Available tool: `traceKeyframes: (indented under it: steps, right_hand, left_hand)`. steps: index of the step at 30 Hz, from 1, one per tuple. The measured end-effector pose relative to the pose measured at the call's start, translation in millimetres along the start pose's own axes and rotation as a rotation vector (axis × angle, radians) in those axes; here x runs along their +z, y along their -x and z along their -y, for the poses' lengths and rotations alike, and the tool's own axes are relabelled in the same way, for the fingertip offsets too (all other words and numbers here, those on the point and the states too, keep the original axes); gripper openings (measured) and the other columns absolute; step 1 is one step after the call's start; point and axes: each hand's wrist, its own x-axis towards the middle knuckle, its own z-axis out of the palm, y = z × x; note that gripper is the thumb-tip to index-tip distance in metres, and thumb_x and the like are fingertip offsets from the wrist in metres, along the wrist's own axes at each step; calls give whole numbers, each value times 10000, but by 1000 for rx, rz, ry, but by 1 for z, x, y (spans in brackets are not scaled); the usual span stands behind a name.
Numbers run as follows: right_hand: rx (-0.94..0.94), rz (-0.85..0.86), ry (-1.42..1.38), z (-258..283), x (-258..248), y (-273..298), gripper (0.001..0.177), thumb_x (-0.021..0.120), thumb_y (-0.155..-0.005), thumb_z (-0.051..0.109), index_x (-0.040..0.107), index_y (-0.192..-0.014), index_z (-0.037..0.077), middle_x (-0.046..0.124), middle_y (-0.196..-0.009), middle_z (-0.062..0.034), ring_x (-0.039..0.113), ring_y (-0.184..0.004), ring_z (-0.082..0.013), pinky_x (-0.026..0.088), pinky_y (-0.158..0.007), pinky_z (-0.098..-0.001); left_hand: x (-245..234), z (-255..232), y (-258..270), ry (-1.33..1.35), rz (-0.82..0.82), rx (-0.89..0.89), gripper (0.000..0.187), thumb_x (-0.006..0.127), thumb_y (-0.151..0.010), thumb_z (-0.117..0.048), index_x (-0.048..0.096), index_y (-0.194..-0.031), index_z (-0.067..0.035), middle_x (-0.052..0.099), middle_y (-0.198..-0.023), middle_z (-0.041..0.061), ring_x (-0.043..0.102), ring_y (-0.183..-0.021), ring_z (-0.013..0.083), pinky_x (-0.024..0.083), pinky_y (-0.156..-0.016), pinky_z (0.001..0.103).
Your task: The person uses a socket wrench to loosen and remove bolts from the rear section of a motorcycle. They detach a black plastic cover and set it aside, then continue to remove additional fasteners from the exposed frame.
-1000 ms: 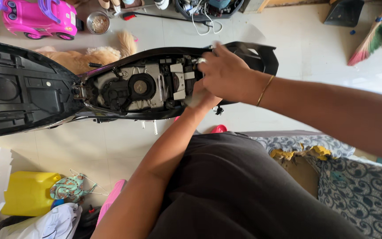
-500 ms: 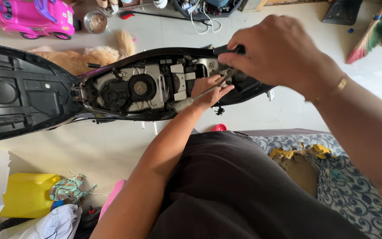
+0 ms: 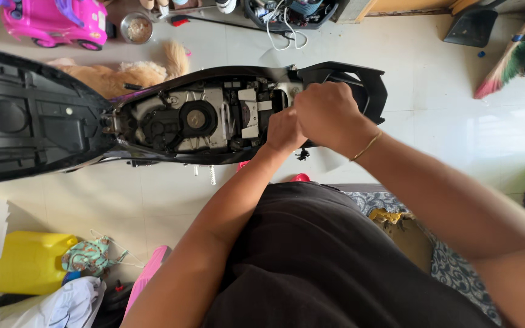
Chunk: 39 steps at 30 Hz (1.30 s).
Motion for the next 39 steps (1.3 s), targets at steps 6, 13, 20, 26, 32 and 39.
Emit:
traceKeyframes:
  steps: [6,13,20,26,32,39]
  right_hand:
    - [-345,258,349,-1,-19,-14,88,708,-845,244,770,-852,182,721,-931,-9,676,-980,-222,396,-1037,-524]
    - [-404,-175,270,0,-39,0,236,697,-836,378,773,-793,159,707,-988,-23,678,-1029,-251,459,-998,-470]
    - [-204,366,128,-7,-31,-8,277,637,-897,387,773,-881,146,725,-910,-51,703,-916,-257,549,-868,-468]
    - [-486,211,472,7,-33,-6,142,695,-866,306,795,-879,206,703,-1021,17,591,-1144,-250,282,-1143,-498]
    - [-790,-332,330,-16,-35,-8,56,704,-694,232,734,-647,239,727,-1036,36,612,-1245,-244,309,-1216,-487]
    - [-200,-59,-111,-31,-46,6,499,730,-890,579,722,-963,85,683,-957,-76,708,-897,-248,590,-856,-437]
  left_hand:
    - [-7,10,13,155,226,-20,82,663,-923,-132,652,-901,-54,702,-761,111,683,-733,348,541,-644,453]
    - [-11,6,0,85,228,-122,110,679,-889,-169,678,-954,-81,716,-796,107,699,-719,327,542,-632,442]
    - [3,1,-4,-22,164,-143,197,707,-862,-228,667,-958,-61,706,-786,91,706,-699,289,576,-627,413]
    - [3,4,-8,-122,186,-84,121,683,-853,-244,721,-899,-138,746,-837,82,725,-804,325,564,-660,473]
    - [-21,1,-7,173,219,-6,212,642,-932,-164,655,-1100,-35,719,-953,176,693,-850,389,553,-676,488]
    - [-16,13,-5,101,180,158,171,689,-955,-201,667,-1048,-59,725,-971,135,716,-882,326,576,-743,419]
